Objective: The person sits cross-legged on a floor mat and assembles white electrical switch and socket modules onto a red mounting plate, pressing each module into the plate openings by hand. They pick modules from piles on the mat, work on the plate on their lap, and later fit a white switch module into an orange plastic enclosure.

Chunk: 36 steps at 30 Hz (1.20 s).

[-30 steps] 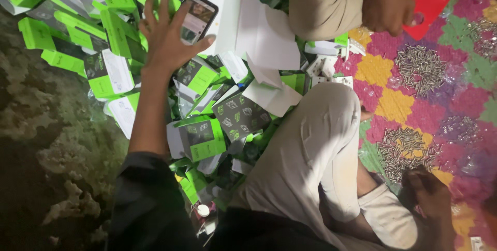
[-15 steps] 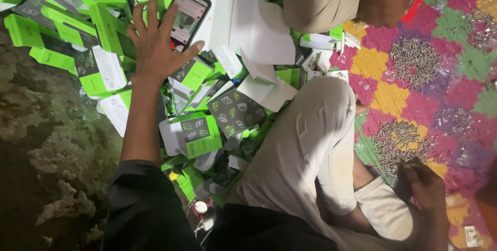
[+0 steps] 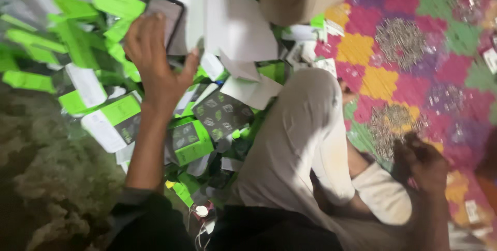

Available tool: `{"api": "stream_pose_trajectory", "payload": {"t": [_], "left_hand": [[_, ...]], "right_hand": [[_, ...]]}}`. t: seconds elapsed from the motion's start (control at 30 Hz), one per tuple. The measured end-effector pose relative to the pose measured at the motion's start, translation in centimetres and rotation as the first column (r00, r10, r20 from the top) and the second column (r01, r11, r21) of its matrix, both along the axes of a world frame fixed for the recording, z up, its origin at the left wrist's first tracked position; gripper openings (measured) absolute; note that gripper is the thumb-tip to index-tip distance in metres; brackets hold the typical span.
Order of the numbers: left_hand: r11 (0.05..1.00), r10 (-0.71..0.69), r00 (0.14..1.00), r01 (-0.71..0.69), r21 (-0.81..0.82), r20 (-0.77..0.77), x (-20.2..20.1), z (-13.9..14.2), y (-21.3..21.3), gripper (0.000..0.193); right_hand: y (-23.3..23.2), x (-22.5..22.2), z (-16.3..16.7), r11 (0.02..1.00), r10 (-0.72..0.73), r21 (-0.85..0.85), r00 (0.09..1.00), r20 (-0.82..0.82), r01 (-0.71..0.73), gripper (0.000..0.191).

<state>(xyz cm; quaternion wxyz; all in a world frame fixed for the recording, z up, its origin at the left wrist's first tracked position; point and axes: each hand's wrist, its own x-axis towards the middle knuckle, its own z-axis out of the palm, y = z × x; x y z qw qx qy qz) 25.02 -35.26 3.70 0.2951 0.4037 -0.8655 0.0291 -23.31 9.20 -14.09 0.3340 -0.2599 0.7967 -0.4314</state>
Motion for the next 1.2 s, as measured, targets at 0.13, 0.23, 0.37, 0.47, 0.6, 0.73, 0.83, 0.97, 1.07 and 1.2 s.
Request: {"api": "stream_pose_trajectory", "payload": {"t": [0.13,0.23,0.37,0.47,0.6,0.73,0.83,0.97,1.07,1.2], "left_hand": [[0.951,-0.298,0.944,0.307,0.040,-0.142,-5.7,-0.8,5.5,0.051],[0.868,-0.430,0.883,0.462,0.182,-0.188,-11.7,-2.4,9.4,0.047],[0.786,-0.568,0.821,0.518,0.338,0.064,-16.8,-4.3,14.2,0.046],[0.798,-0.564,0.814,0.494,0.345,0.137,-18.4,-5.0,14.9,0.048],[0.807,-0.547,0.822,0.467,0.362,0.157,-18.7,-4.4,14.9,0.047],[0.745,-0.631,0.766,0.552,0.375,0.124,-21.3,-4.6,16.4,0.046],[0.563,-0.773,0.635,0.687,0.460,-0.003,-26.0,-7.7,19.9,0.044],[0.447,-0.891,0.343,0.535,0.717,0.299,-32.2,-14.8,25.7,0.012],[0.422,-0.902,0.297,0.459,0.782,0.312,-32.8,-19.3,27.8,0.015],[0.472,-0.862,0.486,0.665,0.579,0.144,-30.6,-22.5,28.8,0.012]], "right_hand": [[-0.3,0.1,0.3,0.994,-0.080,0.071,0.997,0.005,0.079,0.043],[0.8,-0.4,0.9,0.974,-0.005,0.214,0.958,-0.288,0.070,0.025],[1.7,-0.3,1.1,0.955,0.015,0.295,0.989,-0.145,0.029,0.040],[1.1,0.3,0.3,0.965,0.158,0.257,0.890,-0.427,-0.048,0.063],[0.3,0.4,-0.2,0.980,0.079,0.197,0.961,-0.263,-0.027,0.031],[1.0,0.1,1.2,0.954,0.022,0.297,0.984,-0.176,0.032,0.023],[1.5,0.9,2.5,0.955,0.105,0.289,0.986,-0.128,-0.065,0.047],[1.2,2.1,2.9,0.861,0.196,0.486,0.979,-0.050,-0.148,0.031],[1.0,2.2,2.7,0.849,0.189,0.507,0.982,-0.025,-0.151,0.037],[1.1,1.6,3.0,0.833,0.295,0.507,0.953,-0.065,-0.223,0.018]]}}
